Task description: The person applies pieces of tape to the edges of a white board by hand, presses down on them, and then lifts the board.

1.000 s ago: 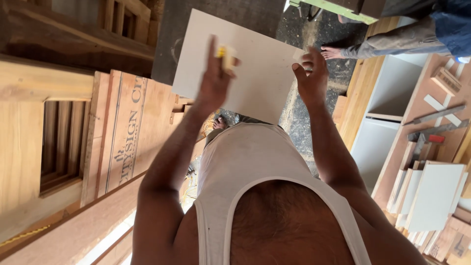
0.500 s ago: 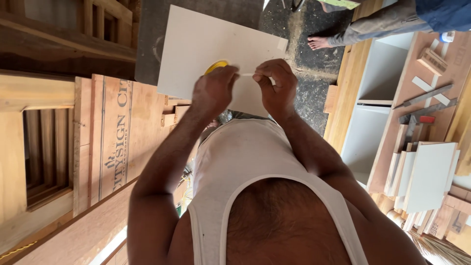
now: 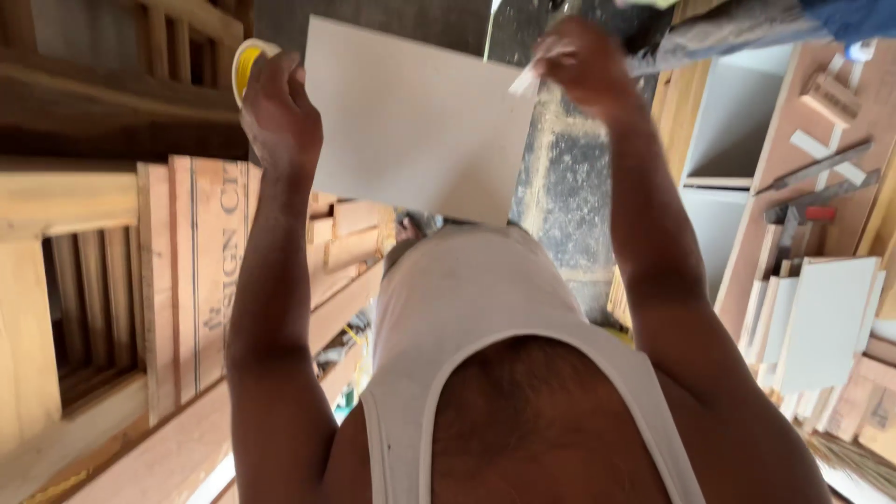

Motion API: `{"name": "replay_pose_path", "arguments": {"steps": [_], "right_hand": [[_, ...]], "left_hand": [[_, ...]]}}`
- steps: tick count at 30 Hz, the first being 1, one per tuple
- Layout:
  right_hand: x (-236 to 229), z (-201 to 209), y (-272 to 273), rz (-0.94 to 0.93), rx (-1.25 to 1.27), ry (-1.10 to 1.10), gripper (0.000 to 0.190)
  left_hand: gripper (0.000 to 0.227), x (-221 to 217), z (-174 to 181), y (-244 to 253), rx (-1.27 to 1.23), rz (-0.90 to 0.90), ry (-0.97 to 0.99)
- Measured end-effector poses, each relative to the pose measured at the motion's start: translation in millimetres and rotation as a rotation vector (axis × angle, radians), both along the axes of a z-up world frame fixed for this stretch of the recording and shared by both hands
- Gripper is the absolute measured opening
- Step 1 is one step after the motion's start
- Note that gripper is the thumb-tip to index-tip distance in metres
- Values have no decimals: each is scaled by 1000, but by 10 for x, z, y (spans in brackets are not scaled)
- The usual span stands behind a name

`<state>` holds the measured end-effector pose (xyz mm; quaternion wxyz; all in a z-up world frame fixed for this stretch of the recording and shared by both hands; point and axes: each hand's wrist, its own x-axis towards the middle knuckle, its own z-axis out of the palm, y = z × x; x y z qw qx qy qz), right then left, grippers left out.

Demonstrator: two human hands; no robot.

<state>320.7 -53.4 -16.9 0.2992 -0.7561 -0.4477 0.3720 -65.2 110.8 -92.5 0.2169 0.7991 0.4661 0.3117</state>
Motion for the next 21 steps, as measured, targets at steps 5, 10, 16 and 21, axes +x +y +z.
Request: {"name": "replay_pose_path", "arguments": {"steps": [5, 10, 16, 21], "right_hand": [[12, -495, 455, 168, -112, -57, 23], [-29, -700, 673, 214, -251, -174, 32], [-110, -921, 559, 138, -143, -201, 33], [-329, -900, 345, 51, 115, -591, 101]], "left_hand": [[36, 184, -82, 263, -119, 130, 269], [57, 283, -223, 338, -286, 148, 346], [59, 378, -177, 281, -351, 141, 354], [58, 385, -240, 272, -302, 144, 397]]}}
